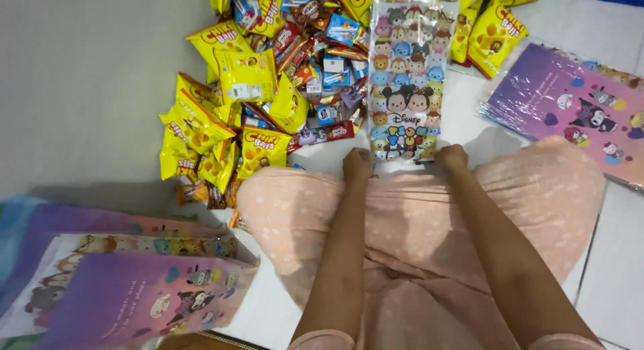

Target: Selecting various snack packets and a sticker sheet from a pile on the floor and placing them into a decorative plastic gift bag.

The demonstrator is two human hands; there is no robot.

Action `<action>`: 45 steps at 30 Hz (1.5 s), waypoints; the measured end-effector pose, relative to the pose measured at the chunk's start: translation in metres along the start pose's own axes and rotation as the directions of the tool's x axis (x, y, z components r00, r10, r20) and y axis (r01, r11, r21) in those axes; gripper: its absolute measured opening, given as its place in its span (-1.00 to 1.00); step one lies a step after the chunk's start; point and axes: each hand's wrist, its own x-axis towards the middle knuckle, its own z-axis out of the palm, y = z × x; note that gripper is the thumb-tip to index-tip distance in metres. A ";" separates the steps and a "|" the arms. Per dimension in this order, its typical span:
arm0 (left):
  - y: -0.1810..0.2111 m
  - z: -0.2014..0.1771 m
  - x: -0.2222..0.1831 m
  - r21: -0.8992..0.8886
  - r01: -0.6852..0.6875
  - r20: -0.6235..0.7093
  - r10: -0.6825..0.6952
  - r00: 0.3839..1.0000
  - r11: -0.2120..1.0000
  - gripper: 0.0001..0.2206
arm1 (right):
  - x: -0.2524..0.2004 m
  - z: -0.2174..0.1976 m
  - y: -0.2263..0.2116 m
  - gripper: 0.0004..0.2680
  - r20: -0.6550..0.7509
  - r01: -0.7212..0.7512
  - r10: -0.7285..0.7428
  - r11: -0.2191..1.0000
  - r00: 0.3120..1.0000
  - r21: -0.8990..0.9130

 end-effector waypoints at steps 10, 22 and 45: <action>0.001 0.021 0.009 0.010 0.051 -0.154 -0.049 0.987 0.999 -0.78 | -0.019 -0.015 0.016 -0.84 -0.119 -0.014 0.034 0.986 0.992 0.165; 0.029 -0.021 -0.025 -0.196 -0.346 -0.288 0.283 0.915 0.917 -0.76 | -0.126 -0.037 -0.082 -0.75 -0.042 0.786 -0.788 0.607 0.615 0.120; 0.032 -0.007 0.001 -0.209 -0.137 -0.061 0.127 0.990 0.968 -0.75 | -0.132 -0.033 -0.086 -0.53 -0.051 0.829 -0.830 0.557 0.555 -0.051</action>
